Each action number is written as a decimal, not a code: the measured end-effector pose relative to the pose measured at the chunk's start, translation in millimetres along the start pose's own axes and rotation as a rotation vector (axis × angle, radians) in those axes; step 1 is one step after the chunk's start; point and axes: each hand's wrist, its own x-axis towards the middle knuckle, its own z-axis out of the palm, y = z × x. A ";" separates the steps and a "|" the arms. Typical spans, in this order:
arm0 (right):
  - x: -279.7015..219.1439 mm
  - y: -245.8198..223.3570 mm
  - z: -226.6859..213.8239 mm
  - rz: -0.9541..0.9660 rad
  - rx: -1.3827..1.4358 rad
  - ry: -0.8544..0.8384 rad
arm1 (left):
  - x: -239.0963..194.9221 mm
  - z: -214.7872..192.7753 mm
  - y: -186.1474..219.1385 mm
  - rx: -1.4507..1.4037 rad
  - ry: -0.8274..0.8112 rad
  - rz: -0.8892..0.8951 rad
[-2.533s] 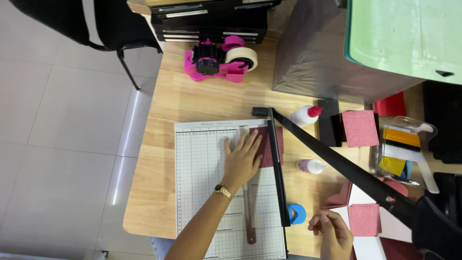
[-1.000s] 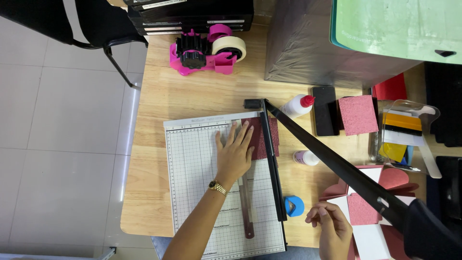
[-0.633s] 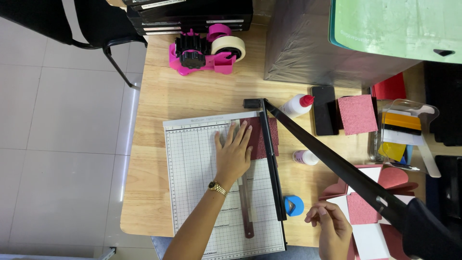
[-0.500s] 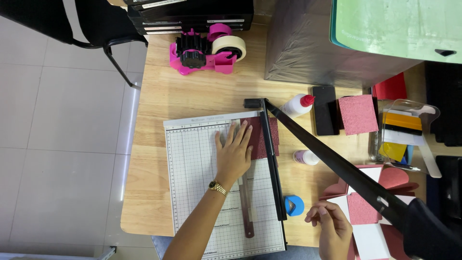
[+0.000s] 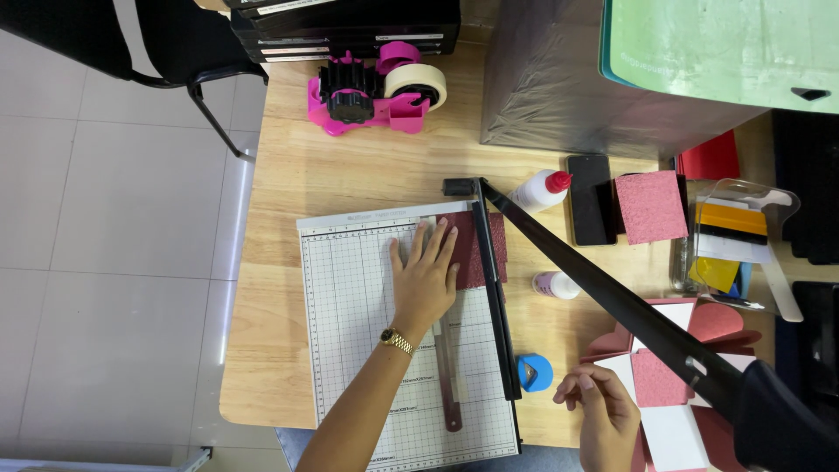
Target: Assemble a decorative paper explosion box by cutting, folding, and punching cardstock.
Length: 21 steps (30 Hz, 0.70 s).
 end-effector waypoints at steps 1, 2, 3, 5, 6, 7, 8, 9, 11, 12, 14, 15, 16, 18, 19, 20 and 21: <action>0.1 0.8 -0.4 0.000 0.000 0.000 | 0.2 0.4 0.1 0.000 0.000 0.000; 0.2 1.4 -0.8 -0.007 -0.003 -0.004 | 0.2 0.8 0.3 0.001 -0.005 -0.006; 0.2 2.2 -1.3 -0.015 -0.005 -0.008 | 0.1 1.1 0.5 0.001 -0.009 -0.011; -0.2 0.3 -1.2 -0.016 -0.008 -0.011 | -0.3 2.3 0.6 0.000 -0.008 -0.017; -0.4 -0.7 -1.0 -0.017 -0.010 -0.014 | -0.6 2.9 0.5 0.000 -0.007 -0.022; -0.5 1.0 -1.7 -0.017 -0.011 -0.014 | -0.7 2.0 0.9 -0.001 -0.007 -0.022; -0.3 2.5 -2.3 -0.016 -0.008 -0.010 | -0.5 1.1 1.3 -0.001 0.001 -0.021; -0.1 4.0 -2.9 -0.016 -0.005 -0.006 | -0.2 0.0 1.6 -0.002 0.010 -0.019; -0.7 -3.7 0.3 -0.011 -0.017 -0.004 | 0.0 -0.2 1.5 0.003 0.012 -0.017; -2.2 -7.5 1.6 -0.004 -0.028 -0.001 | -0.8 -0.4 1.6 0.007 0.012 -0.015; -2.1 -7.9 2.2 -0.008 -0.030 -0.001 | -0.2 1.1 -0.4 0.000 0.017 -0.014; -2.3 -8.0 2.2 -0.014 -0.031 -0.002 | -0.3 2.1 -1.2 -0.006 0.023 -0.013; -2.5 -7.7 1.8 -0.012 -0.033 0.000 | 0.1 0.7 -1.6 -0.008 0.020 -0.013; -2.6 -7.0 0.9 -0.026 -0.020 -0.018 | 1.2 -2.3 -2.2 -0.025 0.019 -0.024; -2.8 -6.8 0.0 -0.024 -0.020 -0.017 | 1.4 -3.0 -4.4 -0.026 0.016 -0.023; -3.1 -6.5 -0.8 -0.028 -0.025 -0.022 | 1.7 -3.9 -6.6 -0.041 0.015 -0.010; -3.4 -6.3 -1.7 -0.033 -0.030 -0.027 | 2.1 -4.8 -8.7 -0.055 0.013 0.004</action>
